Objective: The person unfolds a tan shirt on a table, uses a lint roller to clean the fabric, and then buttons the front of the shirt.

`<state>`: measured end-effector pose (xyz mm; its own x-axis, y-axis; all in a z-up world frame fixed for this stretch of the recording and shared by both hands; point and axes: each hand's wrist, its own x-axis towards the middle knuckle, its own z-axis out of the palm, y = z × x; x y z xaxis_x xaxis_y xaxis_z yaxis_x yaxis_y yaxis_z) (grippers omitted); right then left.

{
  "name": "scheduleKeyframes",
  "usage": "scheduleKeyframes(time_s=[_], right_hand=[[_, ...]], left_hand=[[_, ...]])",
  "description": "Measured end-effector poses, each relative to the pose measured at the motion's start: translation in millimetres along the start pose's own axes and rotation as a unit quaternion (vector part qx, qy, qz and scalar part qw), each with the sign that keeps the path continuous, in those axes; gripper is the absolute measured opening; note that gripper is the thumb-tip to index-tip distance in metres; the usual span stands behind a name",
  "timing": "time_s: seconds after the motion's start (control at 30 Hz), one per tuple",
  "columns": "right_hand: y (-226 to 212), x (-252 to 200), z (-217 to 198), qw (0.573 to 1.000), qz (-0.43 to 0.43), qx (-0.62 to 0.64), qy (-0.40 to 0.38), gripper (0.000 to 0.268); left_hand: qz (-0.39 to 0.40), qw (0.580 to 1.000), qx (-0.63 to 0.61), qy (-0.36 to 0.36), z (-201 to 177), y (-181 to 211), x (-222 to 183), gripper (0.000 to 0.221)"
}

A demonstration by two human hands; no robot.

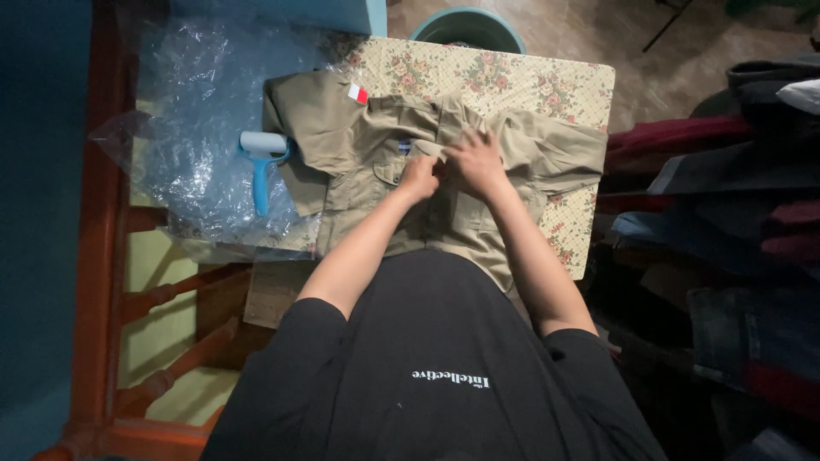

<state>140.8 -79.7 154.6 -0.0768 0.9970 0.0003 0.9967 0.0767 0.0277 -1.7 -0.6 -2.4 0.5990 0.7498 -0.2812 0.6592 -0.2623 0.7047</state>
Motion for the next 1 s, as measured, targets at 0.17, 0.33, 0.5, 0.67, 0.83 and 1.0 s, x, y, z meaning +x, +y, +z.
scheduleKeyframes(time_s=[0.17,0.33,0.5,0.67,0.83,1.0], right_hand=[[5.6,-6.0,76.6,1.0,0.01,0.012,-0.019,0.014],[21.3,-1.3,114.9,0.994,0.014,0.108,0.033,0.013],[16.6,0.1,89.2,0.985,0.026,0.168,-0.009,0.011],[10.5,2.5,56.8,0.979,0.038,0.194,-0.054,0.009],[7.1,-1.0,17.5,0.962,0.051,0.243,-0.113,0.02],[4.7,1.9,-1.2,0.946,0.096,0.296,-0.088,0.02]], left_hand=[[0.008,0.999,-0.047,-0.014,-22.9,28.3,-23.5,0.021],[0.014,0.994,-0.107,-0.016,-1.2,8.3,-8.2,0.024],[0.003,0.992,-0.115,-0.052,12.8,-18.2,16.1,0.025],[-0.016,0.985,-0.138,-0.098,23.1,-33.2,27.1,0.024],[-0.034,0.976,-0.205,-0.071,28.0,-49.0,41.8,0.023],[-0.078,0.968,-0.225,-0.079,19.1,-34.9,55.2,0.016]])
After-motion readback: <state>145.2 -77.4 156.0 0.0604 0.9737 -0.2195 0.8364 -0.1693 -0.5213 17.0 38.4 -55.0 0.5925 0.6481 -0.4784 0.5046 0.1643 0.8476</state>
